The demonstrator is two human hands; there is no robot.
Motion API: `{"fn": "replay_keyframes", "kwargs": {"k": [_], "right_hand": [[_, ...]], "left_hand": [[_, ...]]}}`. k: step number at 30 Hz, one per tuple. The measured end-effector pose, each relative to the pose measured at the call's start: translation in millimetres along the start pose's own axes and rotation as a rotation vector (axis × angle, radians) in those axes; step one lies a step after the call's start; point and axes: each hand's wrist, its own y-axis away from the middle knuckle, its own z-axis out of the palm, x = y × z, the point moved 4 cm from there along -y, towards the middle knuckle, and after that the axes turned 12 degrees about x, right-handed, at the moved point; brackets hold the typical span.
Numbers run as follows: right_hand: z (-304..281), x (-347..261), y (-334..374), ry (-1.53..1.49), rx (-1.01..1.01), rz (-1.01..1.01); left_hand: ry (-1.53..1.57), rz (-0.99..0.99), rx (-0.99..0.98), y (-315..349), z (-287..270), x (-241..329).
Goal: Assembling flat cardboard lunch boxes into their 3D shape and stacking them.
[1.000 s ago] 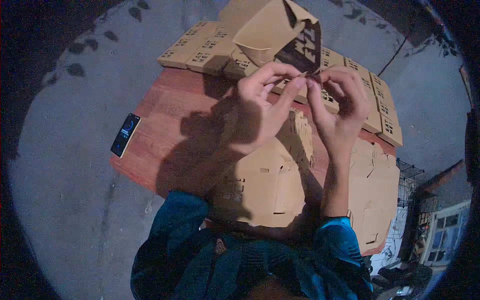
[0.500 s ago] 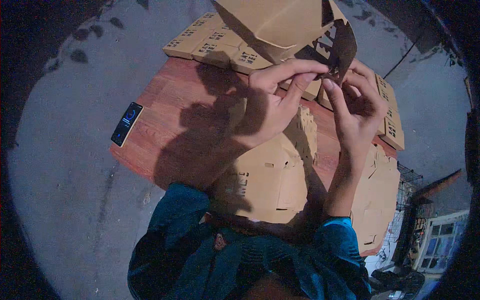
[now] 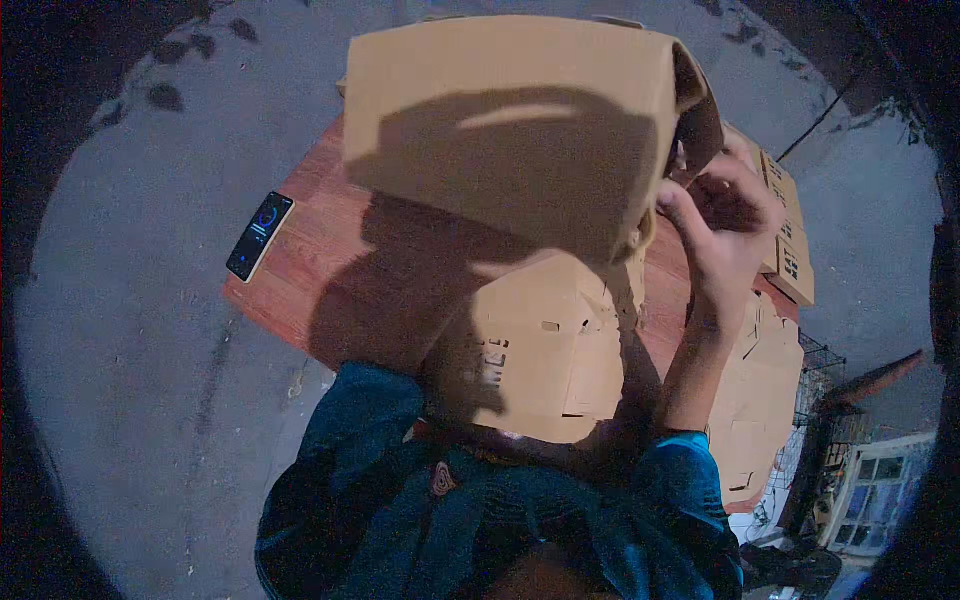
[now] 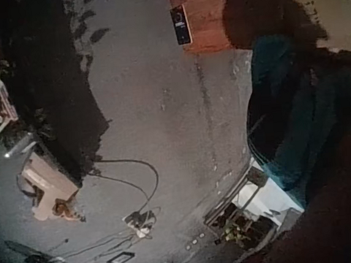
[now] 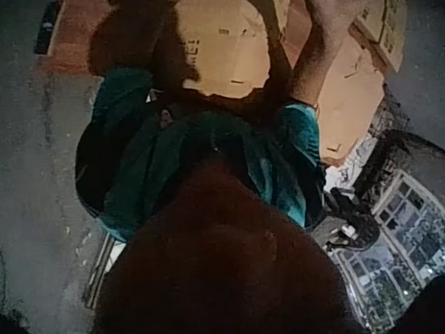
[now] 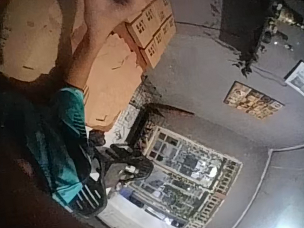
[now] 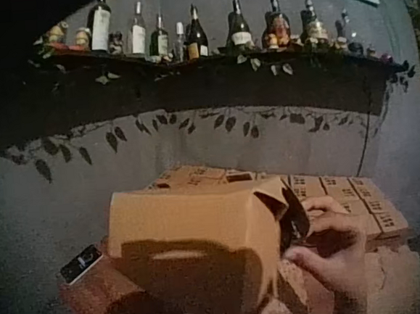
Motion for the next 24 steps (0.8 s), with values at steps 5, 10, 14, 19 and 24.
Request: {"fn": "replay_keyframes", "kwargs": {"k": [5,10,14,19,24], "right_hand": [[8,-11,2,-0.148,0.043,0.085],[18,-20,4,0.013,0.03,0.092],[19,-5,8,0.276,0.023,0.137],[-4,23,2,0.604,-0.121,0.057],[-33,34,-4,0.729,-0.154,0.115]], "left_hand": [[-0.136,0.174,0.062,-1,-2,5],[-0.36,0.333,0.091,-3,0,3],[-0.568,0.435,0.042,-1,5,3],[-0.42,0.063,-0.642,39,32,12],[-0.26,0.257,-0.747,62,-12,50]]}}
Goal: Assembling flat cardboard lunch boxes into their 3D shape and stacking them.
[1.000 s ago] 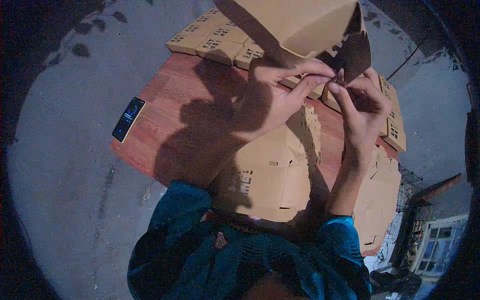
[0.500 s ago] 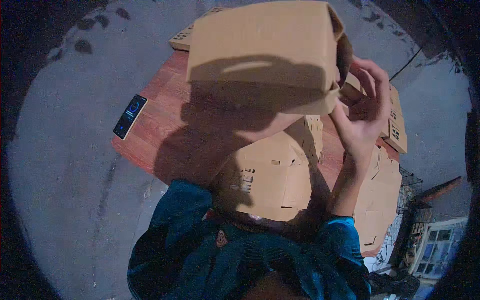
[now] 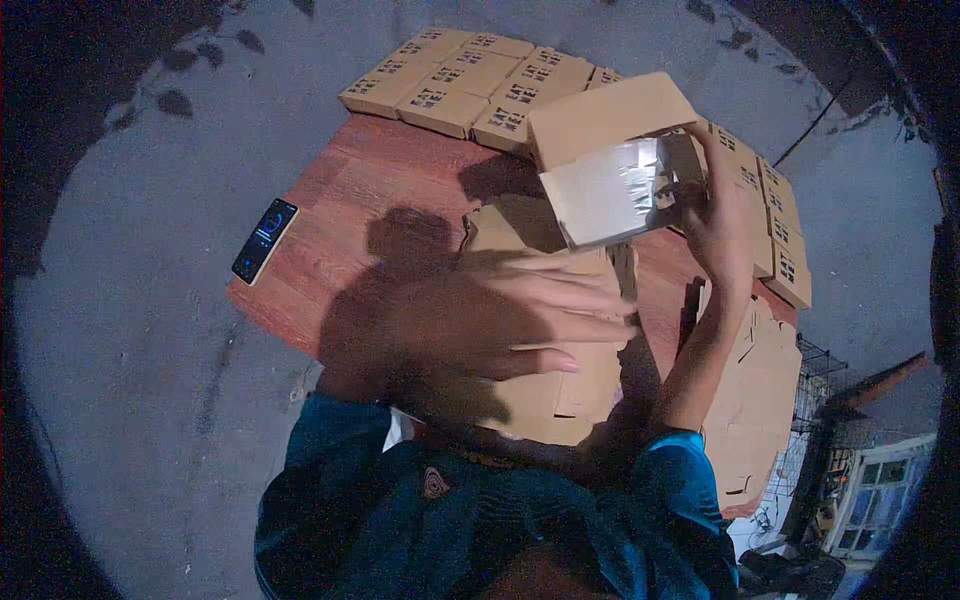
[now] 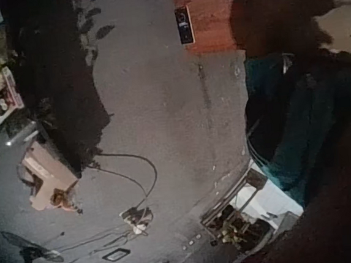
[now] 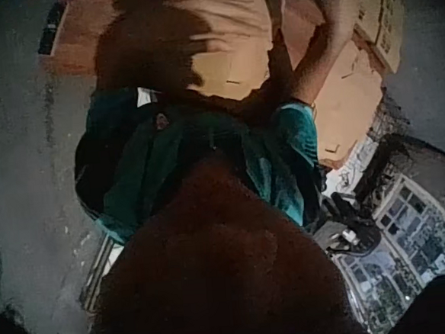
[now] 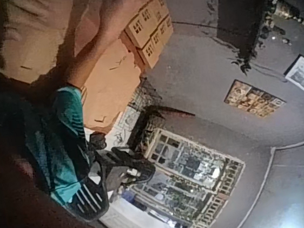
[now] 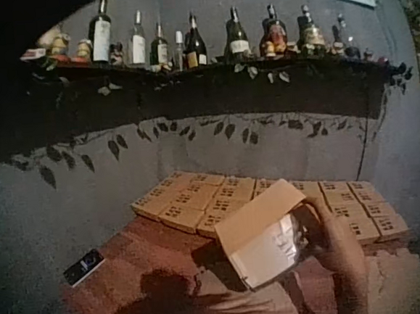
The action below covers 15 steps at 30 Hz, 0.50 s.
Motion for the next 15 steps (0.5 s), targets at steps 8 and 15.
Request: {"fn": "replay_keyframes", "kwargs": {"k": [8,15], "right_hand": [[-23,6,2,-0.101,-0.1,0.137],[-43,-7,6,-0.152,-0.154,0.099]], "left_hand": [[-0.835,-1.026,0.641,229,-112,-57],[-1.311,-1.429,0.28,373,-125,-86]]}}
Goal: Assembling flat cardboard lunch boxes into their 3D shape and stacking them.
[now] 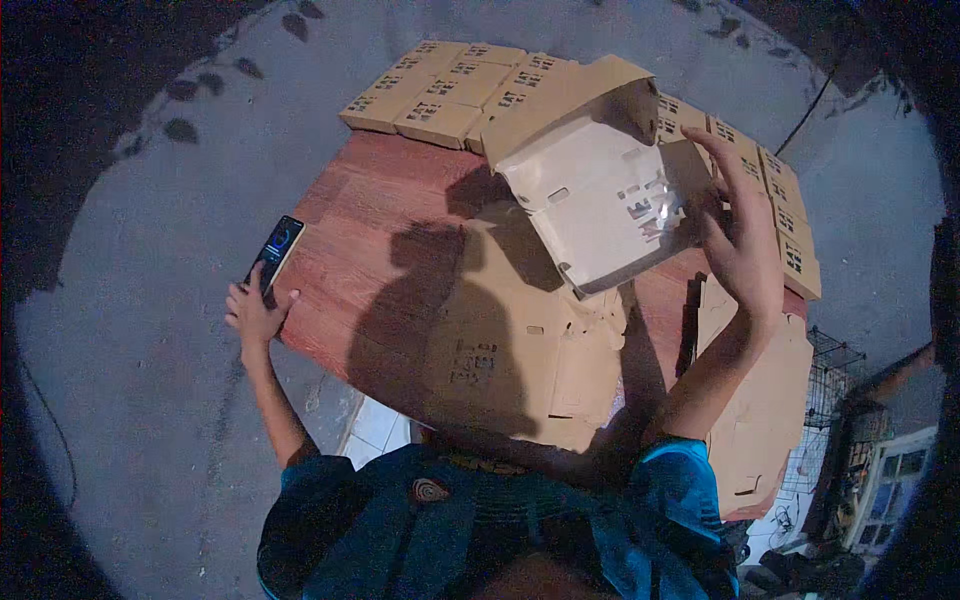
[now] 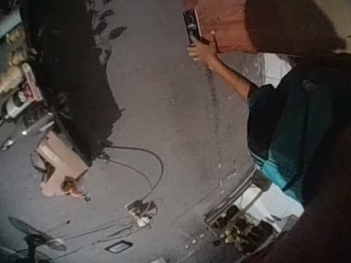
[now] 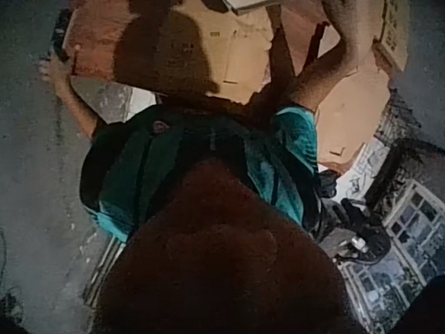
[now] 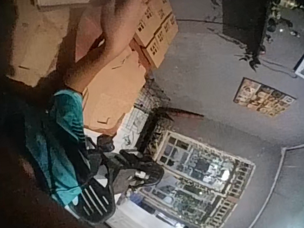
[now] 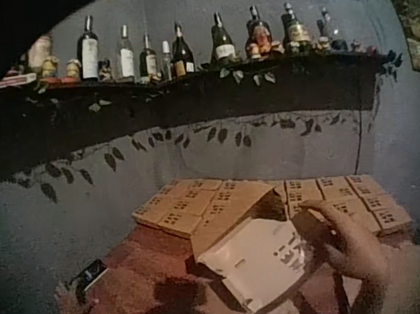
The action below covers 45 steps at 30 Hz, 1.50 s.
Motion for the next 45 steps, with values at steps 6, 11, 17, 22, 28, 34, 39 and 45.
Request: {"fn": "replay_keyframes", "kwargs": {"k": [6,11,17,22,28,34,39,45], "right_hand": [[-2,-9,6,-0.122,0.032,-0.08],[-6,-8,10,-0.177,0.02,0.008],[-10,-7,12,-0.163,0.015,0.038],[-9,-4,11,-0.128,0.044,-0.043],[-9,-1,11,-0.077,0.005,-0.024],[-5,-1,12,-0.135,-0.024,0.033],[-5,2,8,-0.063,0.005,-0.002],[-4,2,11,-0.071,-0.003,-0.002]], "left_hand": [[-0.007,-0.018,-0.159,-8,-1,6],[0.006,-0.062,-0.27,-15,1,0],[-0.013,-0.056,-0.416,-28,7,-1],[-0.024,-0.067,-0.465,-32,4,2],[0.017,-0.076,-0.37,-28,9,-4],[0.073,-0.17,-0.006,3,10,-35],[0.031,-0.241,0.006,17,17,-58],[0.063,-0.176,0.029,14,15,-53]]}}
